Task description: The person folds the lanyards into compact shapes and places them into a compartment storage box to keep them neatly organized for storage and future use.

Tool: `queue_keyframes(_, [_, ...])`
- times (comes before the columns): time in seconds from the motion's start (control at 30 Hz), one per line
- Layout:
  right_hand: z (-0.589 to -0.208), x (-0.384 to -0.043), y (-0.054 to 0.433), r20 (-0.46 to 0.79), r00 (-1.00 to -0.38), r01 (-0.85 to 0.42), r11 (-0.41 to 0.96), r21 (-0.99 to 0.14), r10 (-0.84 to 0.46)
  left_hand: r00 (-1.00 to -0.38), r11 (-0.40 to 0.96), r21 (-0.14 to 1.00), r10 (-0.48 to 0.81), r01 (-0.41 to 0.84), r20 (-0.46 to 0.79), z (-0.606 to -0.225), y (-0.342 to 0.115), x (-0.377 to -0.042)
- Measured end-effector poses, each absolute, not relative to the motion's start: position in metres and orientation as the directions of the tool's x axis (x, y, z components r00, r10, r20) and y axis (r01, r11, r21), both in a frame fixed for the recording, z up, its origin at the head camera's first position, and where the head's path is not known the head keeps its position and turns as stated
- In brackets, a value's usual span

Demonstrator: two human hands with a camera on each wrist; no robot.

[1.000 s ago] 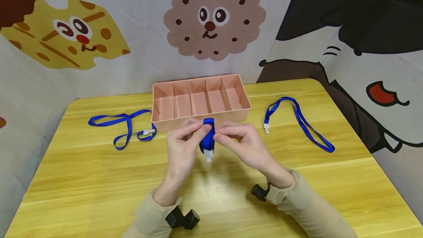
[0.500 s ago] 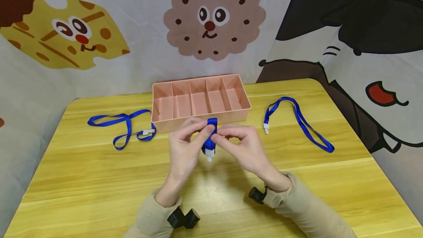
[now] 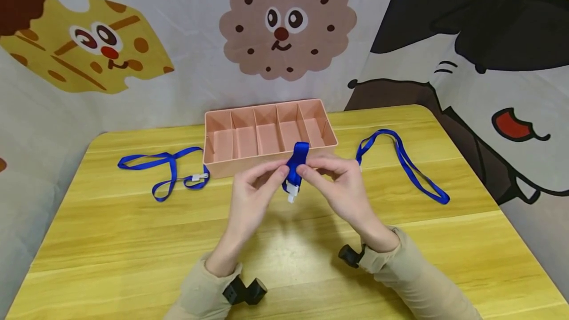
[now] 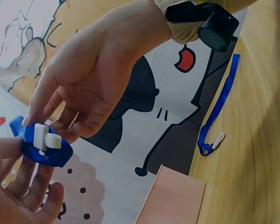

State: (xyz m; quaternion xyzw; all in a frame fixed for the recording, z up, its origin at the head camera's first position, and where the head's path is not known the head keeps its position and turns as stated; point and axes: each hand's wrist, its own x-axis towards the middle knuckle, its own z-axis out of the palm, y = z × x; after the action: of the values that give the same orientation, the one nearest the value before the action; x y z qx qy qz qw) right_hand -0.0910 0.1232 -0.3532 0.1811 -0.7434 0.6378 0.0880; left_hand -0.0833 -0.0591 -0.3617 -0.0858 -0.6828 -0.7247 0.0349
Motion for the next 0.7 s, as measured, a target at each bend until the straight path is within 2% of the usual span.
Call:
queue_keyframes(0.27, [-0.3497, -0.0909, 0.1222, 0.341, -0.924, -0.364, 0.124, -0.923, -0.171, -0.988, -0.084, 0.984, 0.002, 0.155, 0.156, -0.3611, -0.0555, -0.0846])
queue_keyframes(0.7, [-0.3497, -0.0914, 0.1225, 0.334, -0.93, -0.35, 0.089, -0.933, -0.155, -0.979, -0.072, 0.977, 0.022, 0.199, 0.201, -0.3632, -0.0537, -0.0822])
